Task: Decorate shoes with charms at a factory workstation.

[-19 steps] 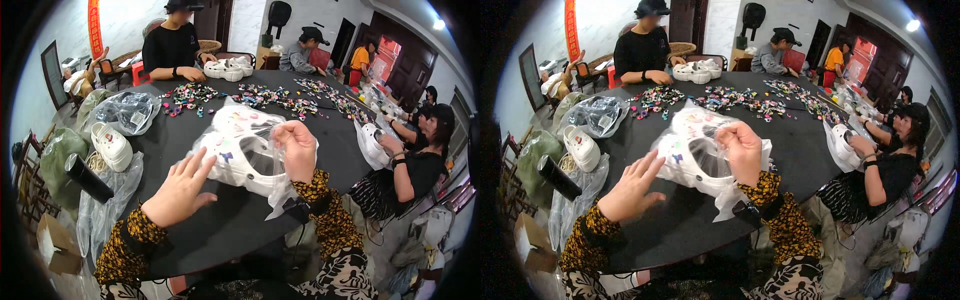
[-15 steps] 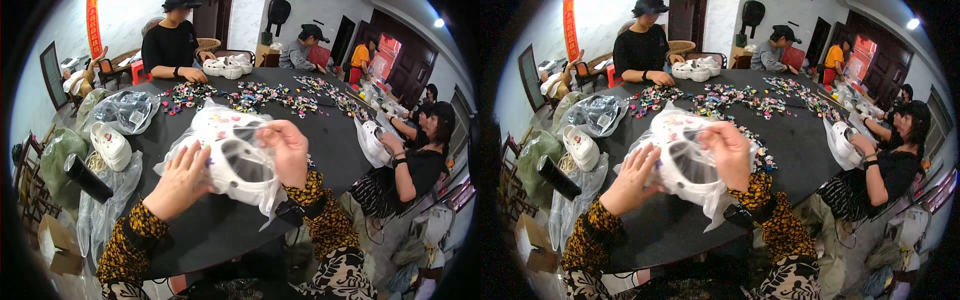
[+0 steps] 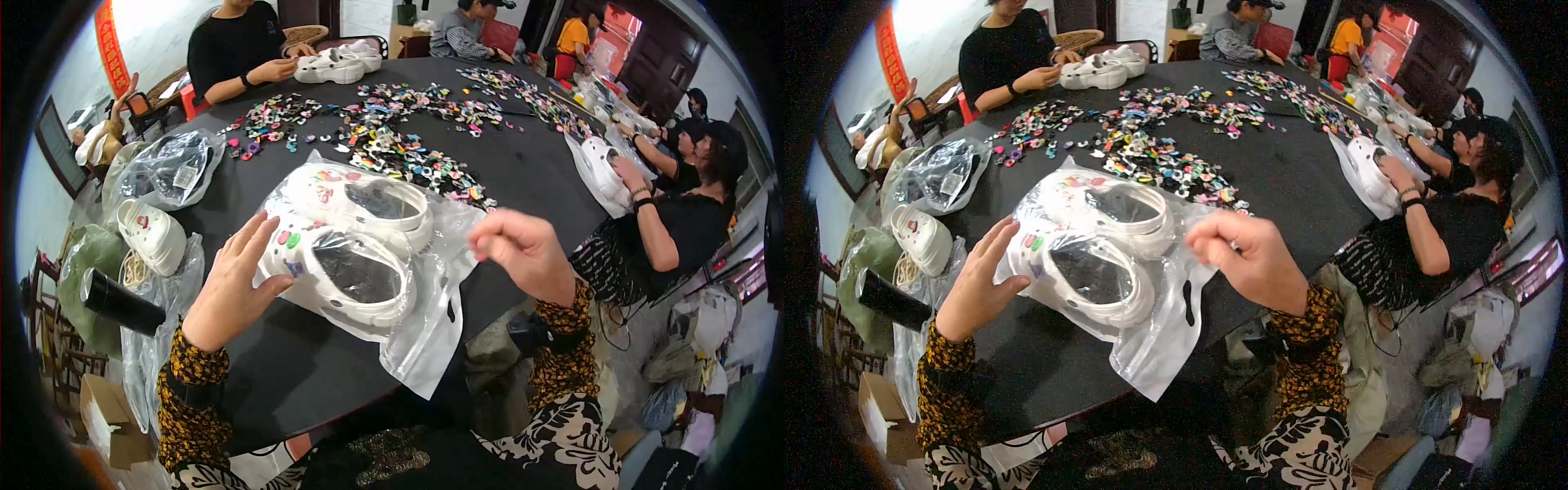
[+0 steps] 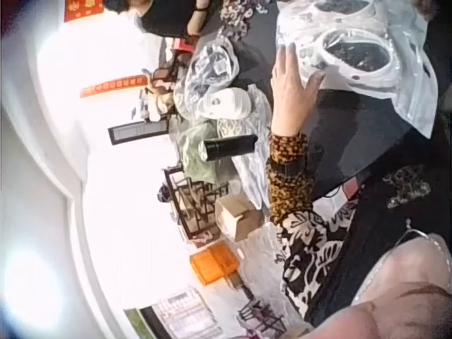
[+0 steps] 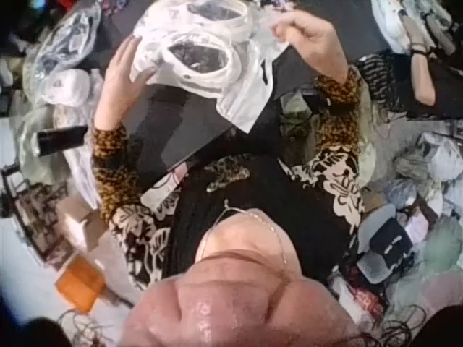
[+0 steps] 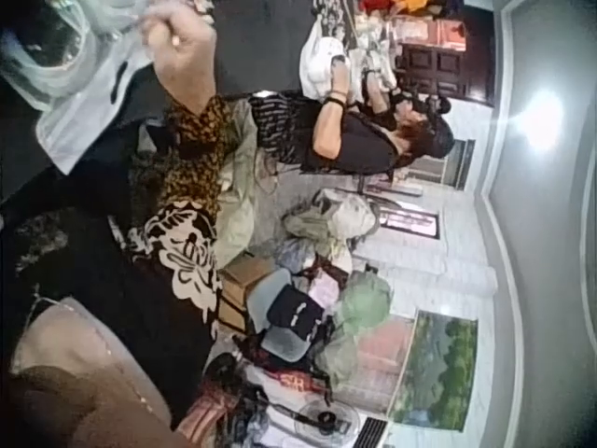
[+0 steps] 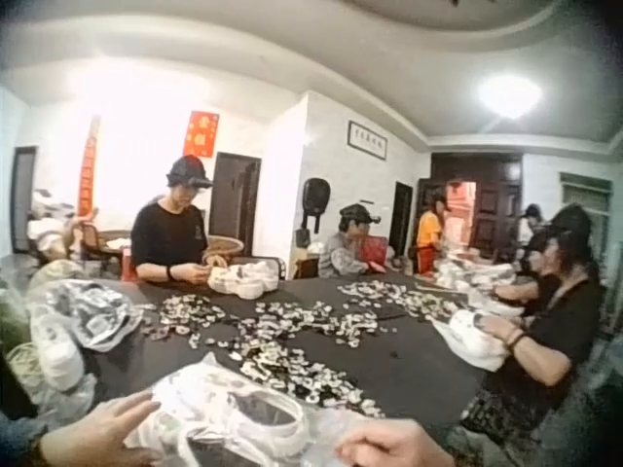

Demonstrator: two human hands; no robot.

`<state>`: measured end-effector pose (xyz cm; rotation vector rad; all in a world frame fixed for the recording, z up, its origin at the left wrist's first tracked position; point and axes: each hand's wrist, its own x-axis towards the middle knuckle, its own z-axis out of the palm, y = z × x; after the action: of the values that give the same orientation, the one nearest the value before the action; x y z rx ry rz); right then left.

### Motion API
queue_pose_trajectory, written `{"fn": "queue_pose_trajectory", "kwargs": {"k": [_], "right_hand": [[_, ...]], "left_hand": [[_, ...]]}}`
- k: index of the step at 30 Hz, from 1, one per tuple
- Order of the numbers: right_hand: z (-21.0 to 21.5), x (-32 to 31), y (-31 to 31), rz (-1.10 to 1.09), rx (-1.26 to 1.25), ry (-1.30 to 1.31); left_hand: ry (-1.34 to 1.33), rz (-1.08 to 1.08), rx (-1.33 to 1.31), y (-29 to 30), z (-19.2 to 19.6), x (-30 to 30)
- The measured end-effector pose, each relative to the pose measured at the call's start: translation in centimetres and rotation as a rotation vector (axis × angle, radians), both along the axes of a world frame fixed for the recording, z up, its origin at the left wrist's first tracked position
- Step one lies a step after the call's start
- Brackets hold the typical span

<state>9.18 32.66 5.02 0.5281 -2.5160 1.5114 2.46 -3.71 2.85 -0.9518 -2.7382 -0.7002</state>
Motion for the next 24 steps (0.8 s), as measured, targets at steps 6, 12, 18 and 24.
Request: {"fn": "queue_pose_trajectory", "kwargs": {"k": [6,12,18,24], "right_hand": [[-5.1,1.0,1.3,0.26,0.47,-0.173],[-5.4,-0.9,-2.3,0.216,0.232,-0.252],[-4.6,-3.6,-4.8,0.196,0.26,0.248],[-4.7,-7.0,-7.0,0.069,0.706,0.297]], "left_hand": [[0.074,0.025,0.08,-1.6,-3.4,-3.1],[0.022,0.151,0.264,-2.9,-6.5,-7.0],[-0.104,0.284,0.401,-4.3,-8.6,-8.7],[-0.222,0.334,0.482,-4.1,-9.6,-8.5]]}}
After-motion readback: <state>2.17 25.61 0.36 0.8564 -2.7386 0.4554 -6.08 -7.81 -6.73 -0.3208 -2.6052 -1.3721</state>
